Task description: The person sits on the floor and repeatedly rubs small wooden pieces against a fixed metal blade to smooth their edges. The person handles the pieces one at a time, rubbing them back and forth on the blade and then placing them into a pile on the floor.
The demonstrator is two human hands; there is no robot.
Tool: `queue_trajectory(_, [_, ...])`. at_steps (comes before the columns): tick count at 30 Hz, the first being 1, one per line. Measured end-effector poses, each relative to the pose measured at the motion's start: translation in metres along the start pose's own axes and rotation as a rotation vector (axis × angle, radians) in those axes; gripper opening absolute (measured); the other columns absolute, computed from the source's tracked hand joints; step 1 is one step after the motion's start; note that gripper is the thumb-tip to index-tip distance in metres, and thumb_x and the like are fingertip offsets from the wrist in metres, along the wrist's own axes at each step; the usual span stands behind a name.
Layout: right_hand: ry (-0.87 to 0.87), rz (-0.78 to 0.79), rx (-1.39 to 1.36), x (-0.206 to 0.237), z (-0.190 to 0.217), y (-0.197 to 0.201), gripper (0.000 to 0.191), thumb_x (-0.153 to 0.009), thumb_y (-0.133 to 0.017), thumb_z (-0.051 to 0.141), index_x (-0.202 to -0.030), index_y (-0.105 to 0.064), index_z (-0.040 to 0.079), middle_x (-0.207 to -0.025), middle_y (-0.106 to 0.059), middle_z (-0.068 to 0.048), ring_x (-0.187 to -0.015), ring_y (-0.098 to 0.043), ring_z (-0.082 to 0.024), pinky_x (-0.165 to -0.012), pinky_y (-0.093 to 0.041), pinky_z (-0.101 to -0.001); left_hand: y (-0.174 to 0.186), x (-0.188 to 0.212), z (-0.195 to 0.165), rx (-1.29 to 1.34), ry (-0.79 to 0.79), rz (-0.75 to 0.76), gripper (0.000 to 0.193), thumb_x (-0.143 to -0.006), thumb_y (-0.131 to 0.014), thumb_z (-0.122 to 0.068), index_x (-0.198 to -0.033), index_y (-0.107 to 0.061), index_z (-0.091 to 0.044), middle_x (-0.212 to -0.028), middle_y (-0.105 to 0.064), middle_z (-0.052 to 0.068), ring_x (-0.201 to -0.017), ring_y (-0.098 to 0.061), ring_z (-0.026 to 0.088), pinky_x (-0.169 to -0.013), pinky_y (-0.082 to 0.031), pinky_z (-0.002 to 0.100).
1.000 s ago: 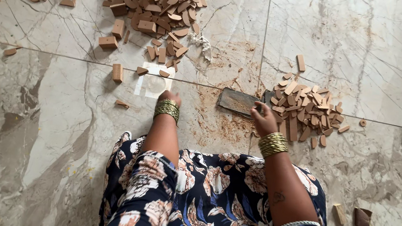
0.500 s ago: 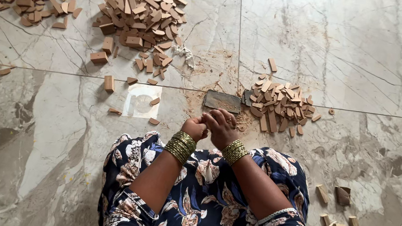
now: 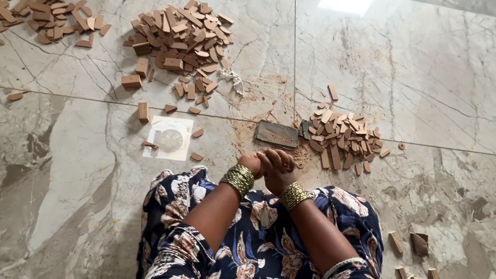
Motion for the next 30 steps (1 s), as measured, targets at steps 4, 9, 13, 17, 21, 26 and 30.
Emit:
queue_trajectory(4, [-0.212,0.059,0.071,0.004,-0.019,-0.004,0.053,-0.084,-0.067,0.009,-0.135,-0.058,0.021,-0.128,-0.058,-0.003,-0.122,-0.055,-0.025,-0.103,-0.038,-0.0431,-0.012,0.009,-0.003,-0.023,0.022,0.073,0.026,-0.097,-0.073,-0.026,-0.092,-0.065,-0.002,-0.068,-0.059,0.004,-0.046,-0.048,0.013,-0.038,-0.039,0.032])
queue_trajectory(9, [-0.440,0.134,0.079,0.018,-0.044,-0.002,0.069,-0.072,-0.070,0.010,-0.138,-0.056,0.018,-0.133,-0.052,-0.009,-0.127,-0.044,-0.032,-0.103,-0.033,-0.0476,-0.016,0.012,-0.009,0.112,-0.003,0.058,0.017,-0.097,-0.069,-0.026,-0.098,-0.071,-0.009,-0.070,-0.061,0.001,-0.048,-0.048,0.010,-0.041,-0.043,0.029])
queue_trajectory(13, [-0.173,0.010,0.133,0.010,-0.013,0.012,0.059,-0.084,-0.067,0.010,-0.141,-0.053,0.019,-0.136,-0.050,-0.007,-0.132,-0.044,-0.027,-0.111,-0.032,-0.0443,-0.010,0.006,-0.006,0.139,0.019,-0.005,0.016,-0.098,-0.062,-0.024,-0.104,-0.070,-0.011,-0.072,-0.062,0.000,-0.049,-0.050,0.010,-0.042,-0.046,0.029])
queue_trajectory(17, [-0.044,-0.047,0.040,0.006,0.007,0.008,0.060,-0.083,-0.068,0.013,-0.139,-0.049,0.018,-0.134,-0.049,-0.011,-0.128,-0.044,-0.030,-0.107,-0.030,-0.0447,-0.016,0.006,-0.016,-0.005,-0.112,0.081,0.024,-0.102,-0.060,-0.027,-0.105,-0.067,-0.004,-0.074,-0.063,0.007,-0.049,-0.054,0.011,-0.040,-0.044,0.029])
queue_trajectory(21, [-0.163,0.031,0.094,0.008,-0.014,-0.007,0.062,-0.087,-0.063,0.007,-0.145,-0.048,0.020,-0.133,-0.051,-0.008,-0.126,-0.047,-0.027,-0.106,-0.031,-0.0430,-0.019,0.012,0.001,0.140,0.008,0.094,0.020,-0.103,-0.058,-0.026,-0.108,-0.064,-0.008,-0.069,-0.051,0.000,-0.046,-0.044,0.010,-0.038,-0.038,0.029])
queue_trajectory(26, [-0.573,0.139,0.091,0.024,-0.082,-0.013,0.072,-0.076,-0.065,0.005,-0.145,-0.048,0.017,-0.132,-0.048,-0.016,-0.119,-0.045,-0.038,-0.100,-0.031,-0.0472,-0.015,0.006,0.006,0.288,0.054,0.102,0.019,-0.100,-0.060,-0.026,-0.106,-0.074,-0.013,-0.065,-0.046,-0.005,-0.044,-0.036,0.006,-0.036,-0.032,0.025])
queue_trajectory(30, [-0.345,-0.016,-0.014,0.014,-0.057,-0.007,0.054,-0.097,-0.058,0.003,-0.148,-0.045,0.015,-0.135,-0.049,-0.008,-0.122,-0.048,-0.029,-0.109,-0.032,-0.0477,-0.004,-0.013,0.018,0.329,0.099,0.038,0.020,-0.103,-0.057,-0.028,-0.102,-0.068,-0.011,-0.065,-0.044,-0.004,-0.046,-0.037,0.007,-0.038,-0.031,0.024])
Point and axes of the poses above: each hand's wrist, its own x-axis away from the middle knuckle, its own y-axis out of the back of the hand, z = x × y, the point moved 10 cm from there along -x, towards the middle knuckle
